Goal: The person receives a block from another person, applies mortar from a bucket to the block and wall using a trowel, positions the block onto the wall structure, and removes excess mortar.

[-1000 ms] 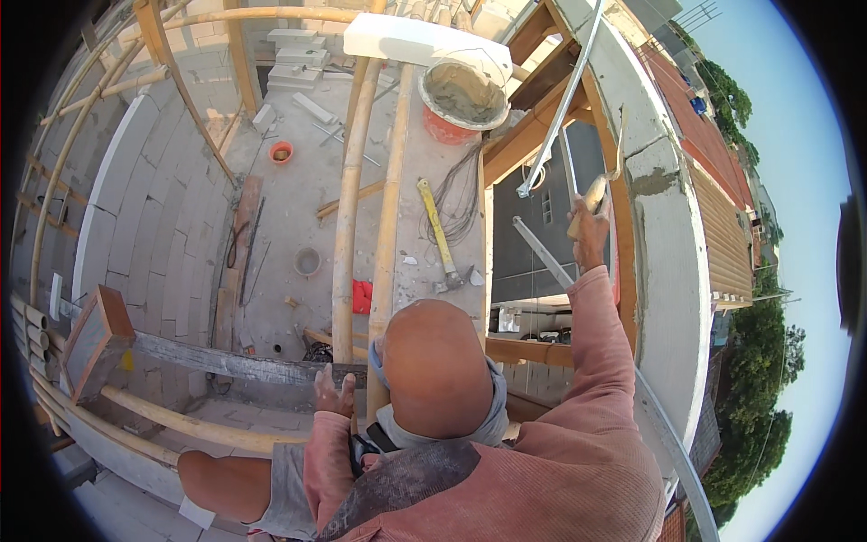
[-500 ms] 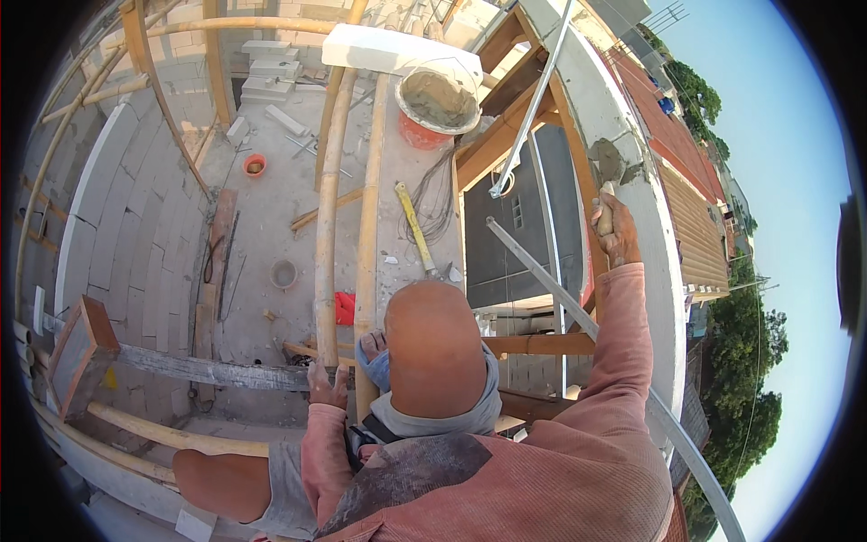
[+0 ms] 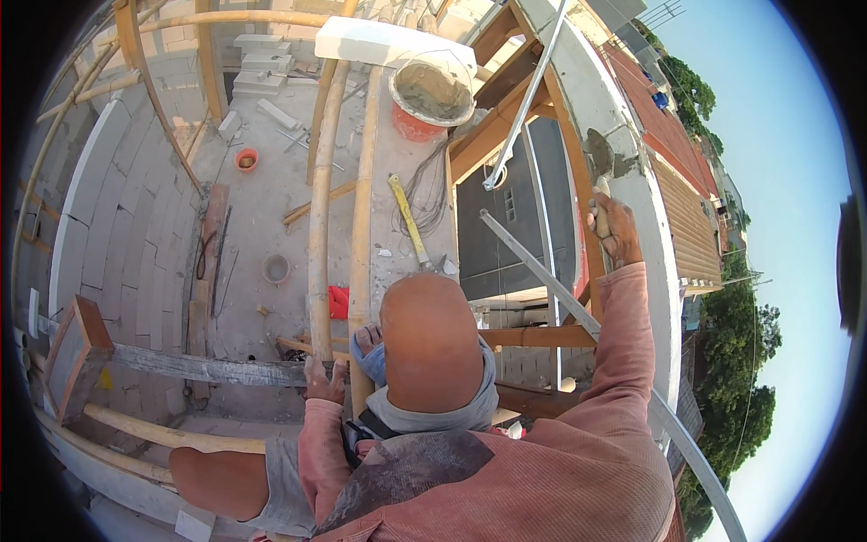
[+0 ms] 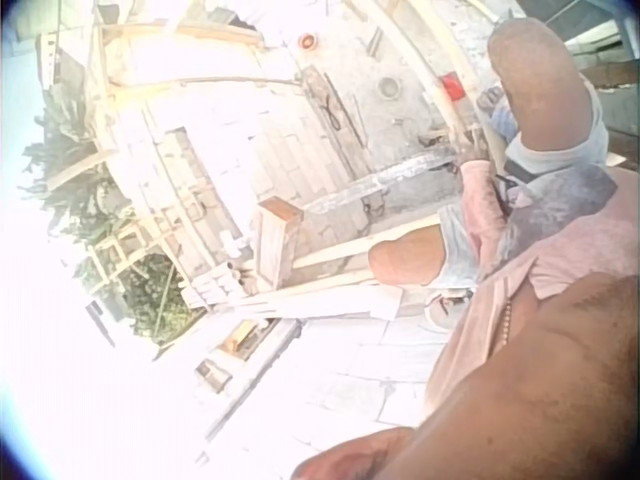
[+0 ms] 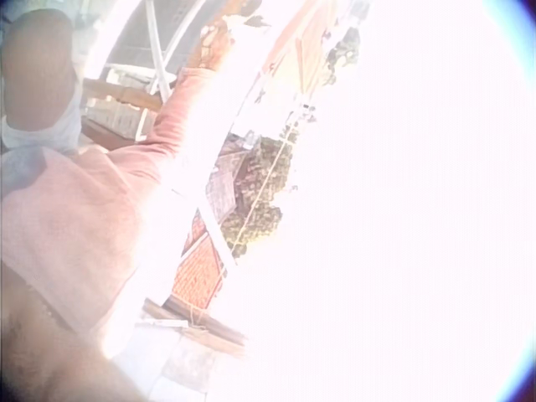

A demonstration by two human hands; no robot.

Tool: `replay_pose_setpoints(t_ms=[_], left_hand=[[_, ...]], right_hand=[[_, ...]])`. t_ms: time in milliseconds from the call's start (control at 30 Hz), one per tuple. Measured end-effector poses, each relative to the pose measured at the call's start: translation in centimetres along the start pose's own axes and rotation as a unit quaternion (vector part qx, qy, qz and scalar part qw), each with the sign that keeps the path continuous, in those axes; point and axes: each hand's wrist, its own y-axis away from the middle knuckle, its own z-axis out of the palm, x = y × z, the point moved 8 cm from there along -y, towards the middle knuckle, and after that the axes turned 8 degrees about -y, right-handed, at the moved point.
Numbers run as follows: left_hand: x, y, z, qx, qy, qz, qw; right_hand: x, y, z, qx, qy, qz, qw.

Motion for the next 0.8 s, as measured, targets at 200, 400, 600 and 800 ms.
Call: replay_pose_setpoints(t_ms=[200, 400, 600, 800], left_hand=[[0.6, 0.1, -0.2, 0.007, 0.007, 0.008, 1.000], [0.4, 0.0, -0.4, 0.006, 0.002, 0.011, 1.000], [0.8, 0.1, -0.6, 0.004, 0.029, 0.015, 0.999], [0.1, 0.3, -0.5, 0.009, 0.003, 0.006, 1.000]], right_hand=[[1.7, -3.4, -0.6, 0.012, 0.007, 0.049, 0.999], [2.9, -4.7, 0.8, 0.005, 0.052, 0.057, 0.997], [3.1, -5.1, 1.1, 0.033, 0.094, 0.002, 0.995], [-0.5, -4.7, -0.6, 0.041, 0.100, -0.026, 0.994]])
